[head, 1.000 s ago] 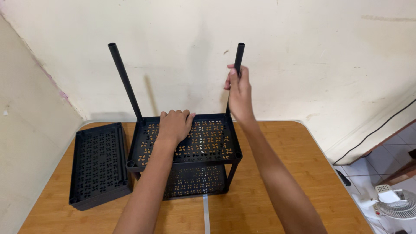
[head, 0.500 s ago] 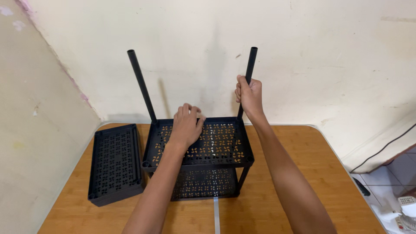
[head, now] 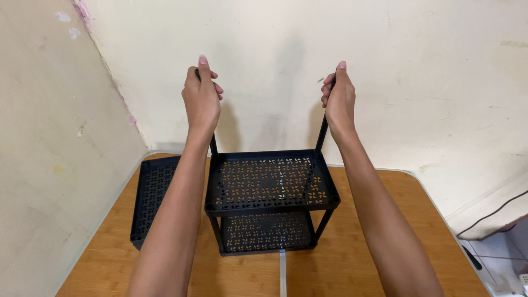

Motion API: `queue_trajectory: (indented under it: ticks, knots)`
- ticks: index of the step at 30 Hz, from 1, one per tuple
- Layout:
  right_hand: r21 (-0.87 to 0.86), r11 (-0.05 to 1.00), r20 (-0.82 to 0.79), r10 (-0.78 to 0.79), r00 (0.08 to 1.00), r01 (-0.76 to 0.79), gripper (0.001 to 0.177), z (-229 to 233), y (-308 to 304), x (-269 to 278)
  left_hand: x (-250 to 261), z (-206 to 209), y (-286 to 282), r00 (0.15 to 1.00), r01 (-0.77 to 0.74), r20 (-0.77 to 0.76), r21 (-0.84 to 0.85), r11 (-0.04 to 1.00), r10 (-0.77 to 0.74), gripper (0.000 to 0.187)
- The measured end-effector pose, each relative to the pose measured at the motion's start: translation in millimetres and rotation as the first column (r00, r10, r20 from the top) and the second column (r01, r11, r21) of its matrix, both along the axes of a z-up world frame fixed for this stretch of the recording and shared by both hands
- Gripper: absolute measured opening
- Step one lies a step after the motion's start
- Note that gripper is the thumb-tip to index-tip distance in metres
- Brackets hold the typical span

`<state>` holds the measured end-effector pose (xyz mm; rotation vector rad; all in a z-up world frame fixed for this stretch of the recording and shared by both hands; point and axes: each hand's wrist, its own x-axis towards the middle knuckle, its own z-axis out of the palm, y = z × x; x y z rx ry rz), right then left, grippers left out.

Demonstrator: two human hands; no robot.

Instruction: The person assembles a black plastic storage shelf by inserting vertical poles into the corners of perforated trays and then placing an additional tray on top. The person repeatedly adjusts the poles and trays to ensure stability.

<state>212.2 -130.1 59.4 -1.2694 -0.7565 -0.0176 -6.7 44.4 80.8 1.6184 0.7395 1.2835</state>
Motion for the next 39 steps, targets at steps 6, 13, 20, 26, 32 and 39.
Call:
queue_trajectory:
  ticks: [6, 13, 20, 26, 32, 39]
  knots:
    - [-0.068, 0.997, -0.073, -0.050, 0.996, 0.045, 0.042, 18.8, -5.9, 0.7, 29.0, -20.2, 20.2, 0.977, -0.098, 0.198, 0.071, 0.993, 0.082, 0.057]
    - [0.033, 0.989, 0.036, -0.144, 0.989, 0.143, 0.047, 10.5, 7.8, 4.4, 32.2, -27.1, 35.7, 0.948, 0.061, 0.304, 0.105, 0.993, -0.091, 0.056]
    - [-0.055, 0.920, 0.026, 0.390, 0.920, -0.388, 0.049, 15.5, -15.3, 33.0, 12.7, -19.5, 43.1, 0.861, 0.427, 0.289, 0.031, 0.904, -0.417, 0.049]
    - [-0.047, 0.811, -0.072, 0.580, 0.811, -0.584, 0.058, 13.5, -25.4, 45.9, 7.9, -16.0, 39.1, 0.862, 0.458, 0.245, -0.001, 0.889, -0.444, 0.049]
    - [0.115, 0.708, -0.387, 0.678, 0.625, -0.697, 0.058, -21.8, -33.3, 49.0, -3.7, -16.2, 33.9, 0.828, 0.506, 0.281, -0.003, 0.863, -0.485, 0.048]
    - [-0.812, 0.260, -0.368, 0.467, 0.804, -0.522, 0.056, -87.8, -30.5, 21.9, -1.2, -18.1, 23.2, 0.796, 0.550, 0.284, 0.026, 0.835, -0.534, 0.049]
